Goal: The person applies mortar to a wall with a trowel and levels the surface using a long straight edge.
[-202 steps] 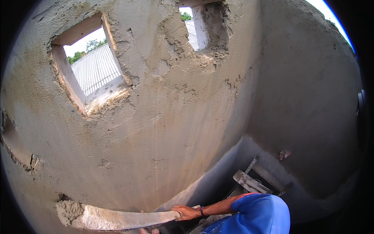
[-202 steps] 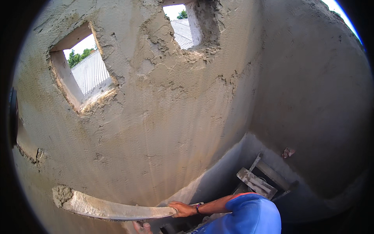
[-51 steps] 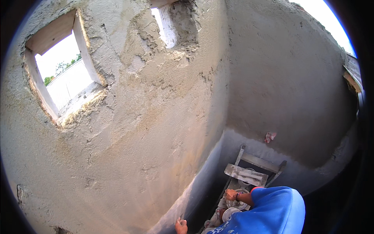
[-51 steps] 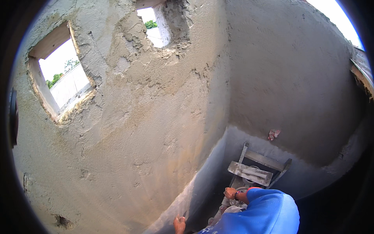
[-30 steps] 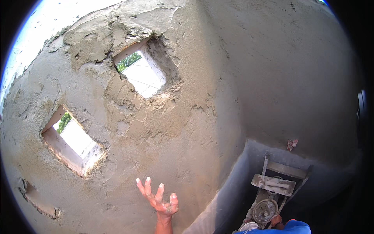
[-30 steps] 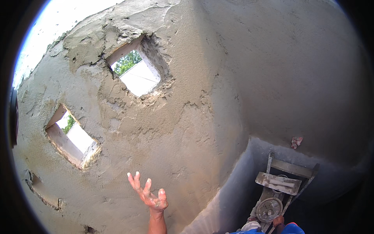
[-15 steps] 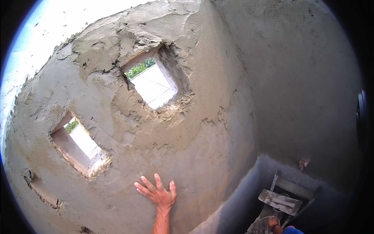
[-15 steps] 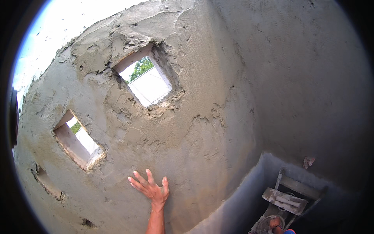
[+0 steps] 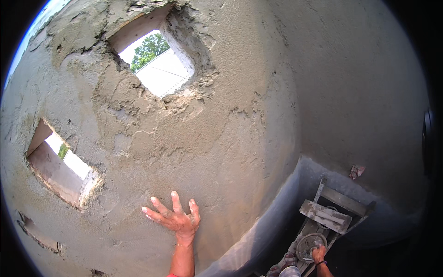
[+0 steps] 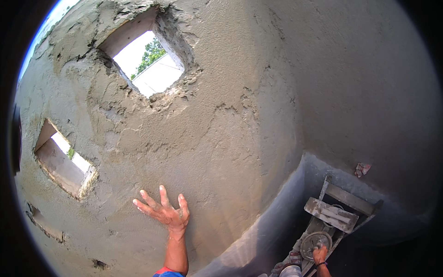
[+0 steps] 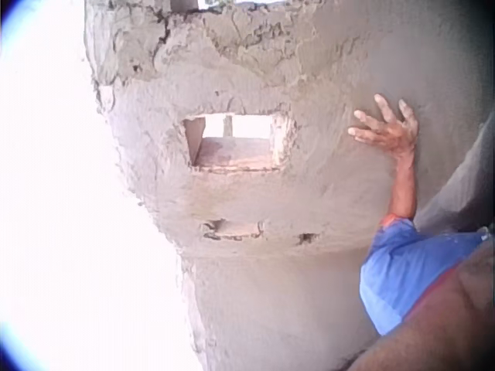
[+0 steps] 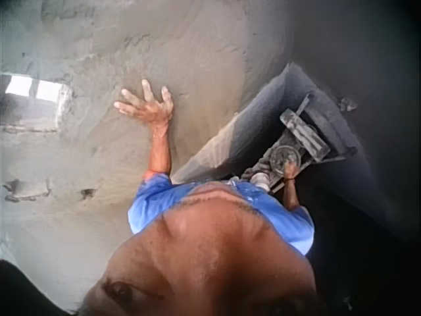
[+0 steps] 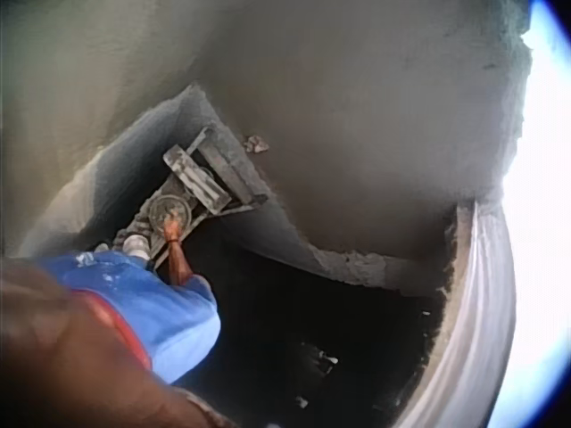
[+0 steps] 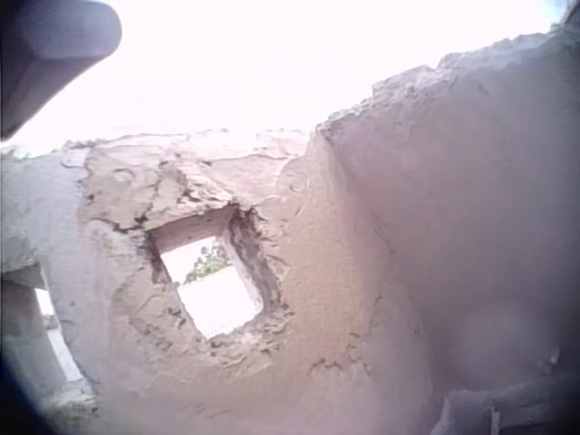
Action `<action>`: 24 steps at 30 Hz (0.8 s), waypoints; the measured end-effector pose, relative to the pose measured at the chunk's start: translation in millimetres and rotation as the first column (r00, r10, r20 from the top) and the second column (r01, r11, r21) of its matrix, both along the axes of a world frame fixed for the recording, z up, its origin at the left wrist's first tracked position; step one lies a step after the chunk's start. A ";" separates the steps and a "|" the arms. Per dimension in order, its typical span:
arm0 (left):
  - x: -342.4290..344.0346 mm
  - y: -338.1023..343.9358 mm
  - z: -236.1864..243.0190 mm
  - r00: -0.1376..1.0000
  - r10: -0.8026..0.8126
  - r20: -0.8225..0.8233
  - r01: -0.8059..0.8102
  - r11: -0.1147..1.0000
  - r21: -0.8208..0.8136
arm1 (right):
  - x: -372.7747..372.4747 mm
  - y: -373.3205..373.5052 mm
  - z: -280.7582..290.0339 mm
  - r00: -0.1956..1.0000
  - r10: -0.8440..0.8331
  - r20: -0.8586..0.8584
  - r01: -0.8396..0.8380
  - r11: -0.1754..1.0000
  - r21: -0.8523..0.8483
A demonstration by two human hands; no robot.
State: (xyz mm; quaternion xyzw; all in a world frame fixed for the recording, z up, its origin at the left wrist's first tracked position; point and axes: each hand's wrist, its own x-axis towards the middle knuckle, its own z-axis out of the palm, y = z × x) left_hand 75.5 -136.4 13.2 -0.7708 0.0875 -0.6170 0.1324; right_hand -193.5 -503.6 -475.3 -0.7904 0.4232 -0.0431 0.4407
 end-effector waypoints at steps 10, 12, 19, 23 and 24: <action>-0.5 26.3 -2.3 0.995 0.064 -0.074 -0.065 0.998 -0.010 | 355.0 39.2 679.3 0.013 0.742 0.670 0.205 0.654 -0.728; 9.8 4.2 -13.5 0.995 0.007 -0.095 -0.012 0.998 -0.056 | 380.7 22.5 776.5 0.055 0.779 0.624 0.356 0.569 -0.741; 6.8 12.1 -14.9 0.997 0.043 -0.063 -0.047 0.997 -0.061 | 454.4 49.2 883.7 0.233 0.776 0.586 0.445 0.451 -0.774; 6.2 9.1 -13.6 0.997 0.017 -0.076 -0.022 0.998 -0.060 | 465.2 51.4 887.8 0.267 0.796 0.543 0.399 0.421 -0.814; 6.2 9.9 -13.4 0.997 0.027 -0.071 -0.032 0.998 -0.063 | 461.4 55.0 888.3 0.256 0.801 0.542 0.400 0.423 -0.813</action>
